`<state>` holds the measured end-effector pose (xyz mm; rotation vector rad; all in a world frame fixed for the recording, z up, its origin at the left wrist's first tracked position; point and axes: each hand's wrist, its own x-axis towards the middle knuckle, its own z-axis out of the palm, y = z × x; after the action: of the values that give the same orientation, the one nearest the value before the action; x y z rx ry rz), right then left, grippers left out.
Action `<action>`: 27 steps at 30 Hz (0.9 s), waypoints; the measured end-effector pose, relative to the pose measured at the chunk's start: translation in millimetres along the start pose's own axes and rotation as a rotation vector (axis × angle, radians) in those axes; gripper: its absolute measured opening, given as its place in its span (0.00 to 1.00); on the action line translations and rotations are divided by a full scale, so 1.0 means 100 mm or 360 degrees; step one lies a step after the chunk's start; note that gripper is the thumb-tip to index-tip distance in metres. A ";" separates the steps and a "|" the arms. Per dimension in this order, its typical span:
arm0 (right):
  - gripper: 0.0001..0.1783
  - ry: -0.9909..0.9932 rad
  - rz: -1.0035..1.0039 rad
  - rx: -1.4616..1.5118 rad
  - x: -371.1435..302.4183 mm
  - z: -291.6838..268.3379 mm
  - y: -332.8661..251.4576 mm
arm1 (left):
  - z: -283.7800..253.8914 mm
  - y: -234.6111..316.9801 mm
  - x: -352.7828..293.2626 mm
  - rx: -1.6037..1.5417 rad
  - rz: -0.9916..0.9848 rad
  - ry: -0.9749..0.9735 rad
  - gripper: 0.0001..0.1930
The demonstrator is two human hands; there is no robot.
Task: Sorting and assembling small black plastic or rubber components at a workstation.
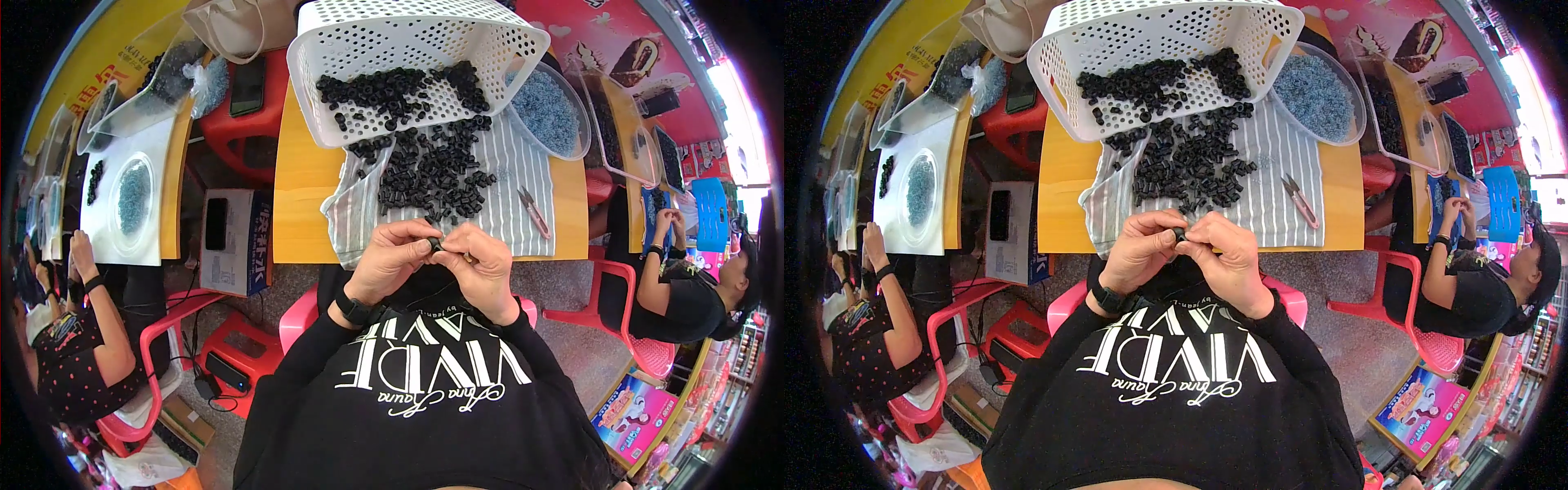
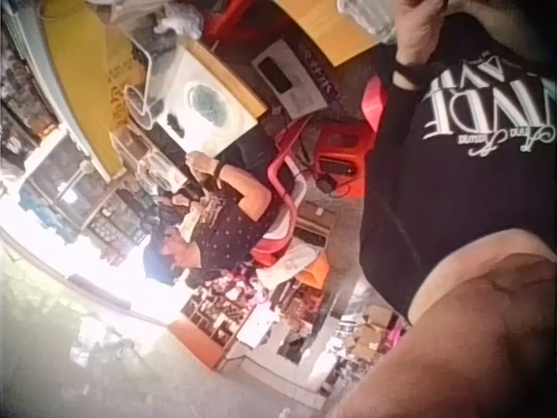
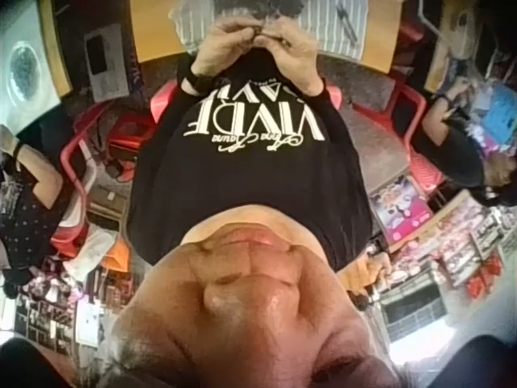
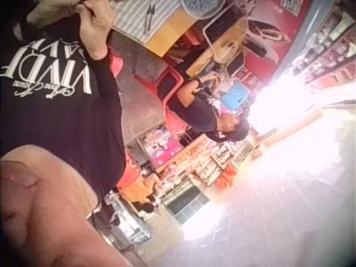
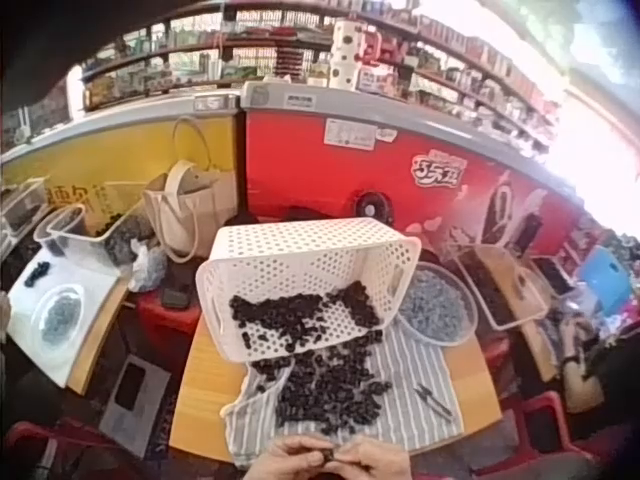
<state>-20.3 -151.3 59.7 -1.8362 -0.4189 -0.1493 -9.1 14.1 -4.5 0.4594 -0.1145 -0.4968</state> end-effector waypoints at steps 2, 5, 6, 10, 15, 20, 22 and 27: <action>0.08 -0.0010 0.0004 0.0015 -0.02 0.00 0.04 | 0.00 0.02 0.00 -0.0041 -0.0029 -0.0040 0.10; 0.09 0.0036 -0.0050 0.0033 -0.04 0.00 0.08 | 0.01 0.01 0.00 -0.0032 -0.0025 -0.0023 0.09; 0.09 0.0029 -0.0071 0.0016 -0.04 0.00 0.09 | 0.01 0.01 0.00 -0.0033 -0.0024 -0.0020 0.09; 0.09 0.0000 -0.0103 -0.0052 -0.02 -0.01 0.06 | -0.03 -0.02 0.00 0.0024 -0.0006 -0.0039 0.09; 0.09 -0.0065 -0.0253 -0.0163 0.00 -0.04 0.07 | -0.03 0.01 -0.03 0.0126 -0.0074 -0.0001 0.10; 0.09 -0.0080 -0.0334 -0.0229 0.02 -0.03 0.08 | -0.02 -0.01 -0.02 0.0118 -0.0066 0.0038 0.10; 0.09 -0.0082 -0.0323 -0.0212 0.03 -0.03 0.10 | -0.02 0.00 -0.03 0.0112 -0.0067 0.0057 0.10; 0.10 -0.0081 -0.0343 -0.0198 0.04 -0.02 0.11 | 0.01 0.02 -0.03 0.0066 -0.0076 0.0065 0.09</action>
<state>-12.6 -155.6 51.2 -1.9165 -0.6558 -0.2822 -11.3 17.1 -2.8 0.5137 -0.0751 -0.5324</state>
